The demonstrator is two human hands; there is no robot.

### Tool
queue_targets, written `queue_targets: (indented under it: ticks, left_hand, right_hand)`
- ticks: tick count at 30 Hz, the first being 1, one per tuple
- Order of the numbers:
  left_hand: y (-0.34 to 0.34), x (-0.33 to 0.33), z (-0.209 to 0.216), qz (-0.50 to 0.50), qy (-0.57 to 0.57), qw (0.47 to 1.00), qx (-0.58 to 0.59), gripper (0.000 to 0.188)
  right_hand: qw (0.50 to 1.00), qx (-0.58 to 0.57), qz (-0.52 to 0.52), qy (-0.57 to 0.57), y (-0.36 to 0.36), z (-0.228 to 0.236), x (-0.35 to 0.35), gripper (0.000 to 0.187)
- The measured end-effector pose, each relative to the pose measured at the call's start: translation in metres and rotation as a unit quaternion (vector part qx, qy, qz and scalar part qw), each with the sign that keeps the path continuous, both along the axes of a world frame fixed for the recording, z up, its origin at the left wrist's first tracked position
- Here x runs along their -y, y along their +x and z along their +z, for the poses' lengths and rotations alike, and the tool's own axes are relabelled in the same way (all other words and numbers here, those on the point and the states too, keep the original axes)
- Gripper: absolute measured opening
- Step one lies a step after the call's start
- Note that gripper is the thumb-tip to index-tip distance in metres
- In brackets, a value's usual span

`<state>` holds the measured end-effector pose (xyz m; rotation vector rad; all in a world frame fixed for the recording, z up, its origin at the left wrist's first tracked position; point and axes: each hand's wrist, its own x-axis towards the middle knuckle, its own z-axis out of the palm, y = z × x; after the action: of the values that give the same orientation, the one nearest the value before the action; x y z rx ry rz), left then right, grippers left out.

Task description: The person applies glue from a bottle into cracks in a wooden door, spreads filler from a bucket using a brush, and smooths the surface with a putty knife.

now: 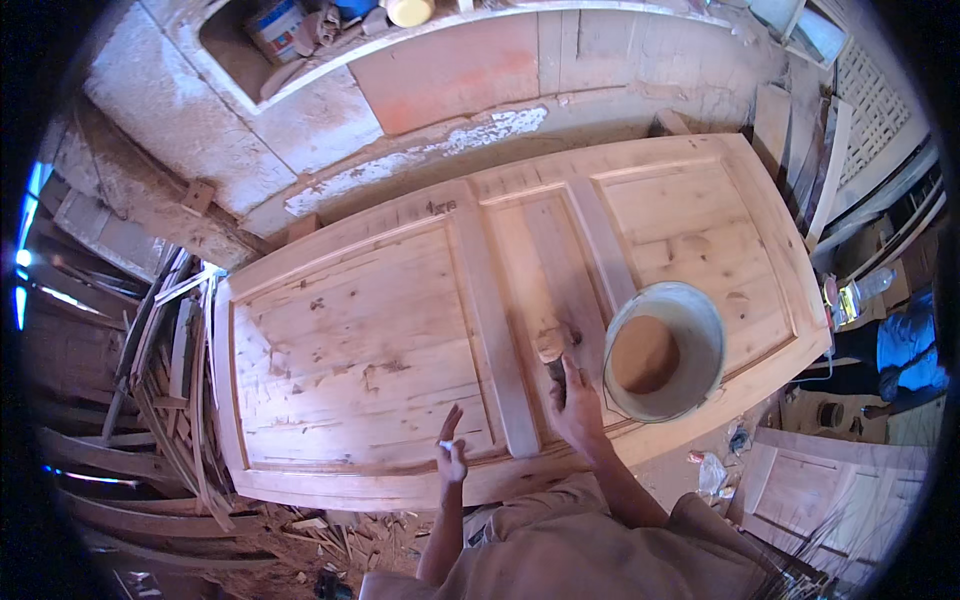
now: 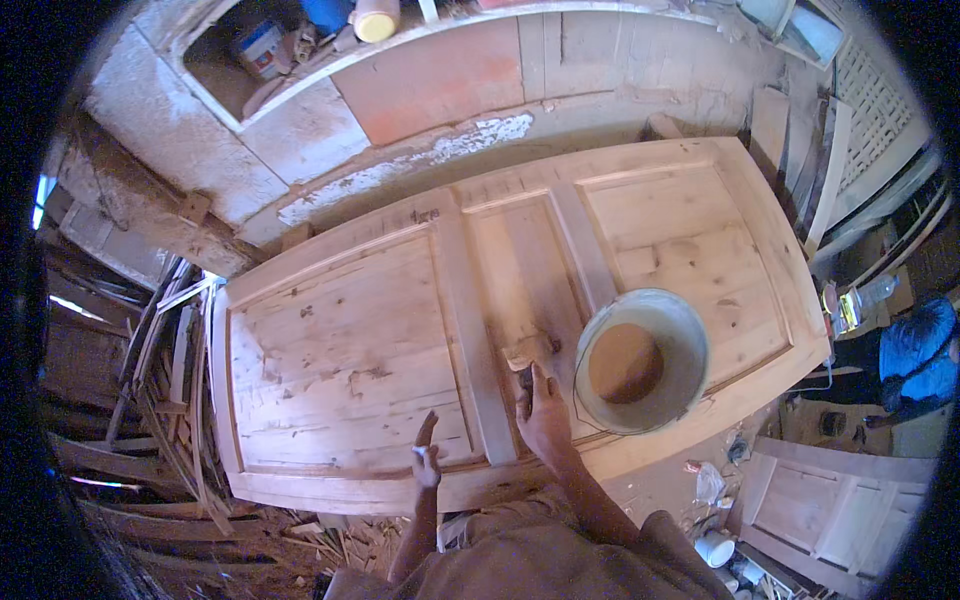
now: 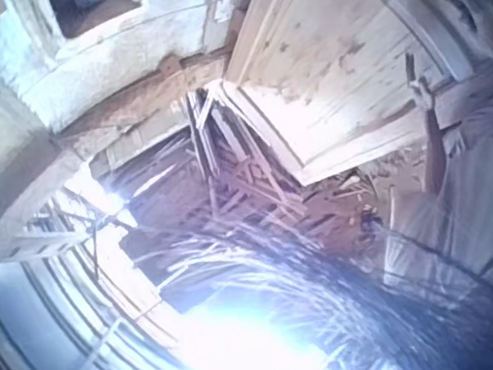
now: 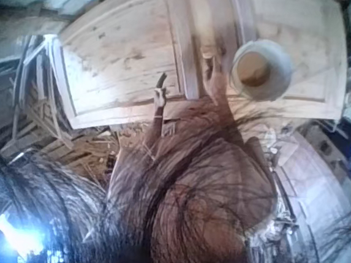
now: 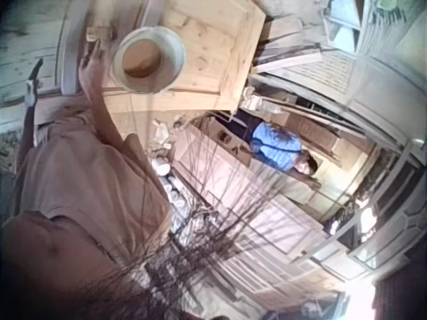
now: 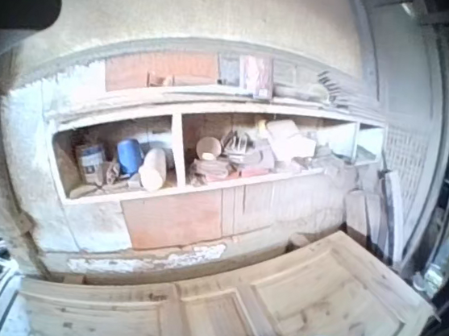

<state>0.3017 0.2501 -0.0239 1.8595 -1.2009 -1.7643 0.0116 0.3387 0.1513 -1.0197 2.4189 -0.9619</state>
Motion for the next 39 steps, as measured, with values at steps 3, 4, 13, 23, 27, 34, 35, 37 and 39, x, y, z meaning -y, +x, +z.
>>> queue_targets:
  ticks: [3,4,13,23,27,34,35,37,39]
  left_hand:
    - [0.035,-0.042,0.038,0.04,-0.104,0.993,-0.026,0.052]
    - [0.046,-0.056,0.056,0.057,-0.137,0.989,-0.028,0.051]
    - [0.068,-0.149,0.116,0.159,-0.269,0.948,-0.055,0.049]
    - [0.071,-0.213,0.119,0.218,-0.291,0.93,-0.058,0.047]
    - [0.069,-0.213,0.12,0.222,-0.291,0.928,-0.07,0.046]
    - [0.068,-0.171,0.12,0.216,-0.305,0.924,-0.077,0.045]
    - [0.072,-0.164,0.116,0.221,-0.306,0.923,-0.073,0.045]
    - [0.077,-0.148,0.106,0.233,-0.308,0.918,-0.093,0.045]
    - [0.074,-0.13,0.115,0.239,-0.321,0.911,-0.098,0.046]
  right_hand:
    - [0.996,-0.073,0.012,-0.048,-0.01,0.026,-0.027,0.063]
    - [1.0,0.022,-0.01,-0.016,-0.016,0.047,-0.036,0.064]
    - [0.966,-0.171,-0.086,0.174,-0.098,0.069,-0.156,0.061]
    - [0.922,-0.285,0.046,0.259,-0.099,0.062,-0.221,0.058]
    - [0.948,-0.272,0.016,0.164,-0.097,0.067,-0.229,0.057]
    - [0.968,-0.24,0.04,0.063,-0.116,0.061,-0.211,0.047]
    - [0.968,-0.238,0.046,0.061,-0.123,0.06,-0.2,0.047]
    - [0.998,-0.036,-0.033,-0.045,-0.141,0.058,-0.167,0.043]
    - [0.988,0.063,-0.049,-0.133,-0.135,0.06,-0.118,0.041]
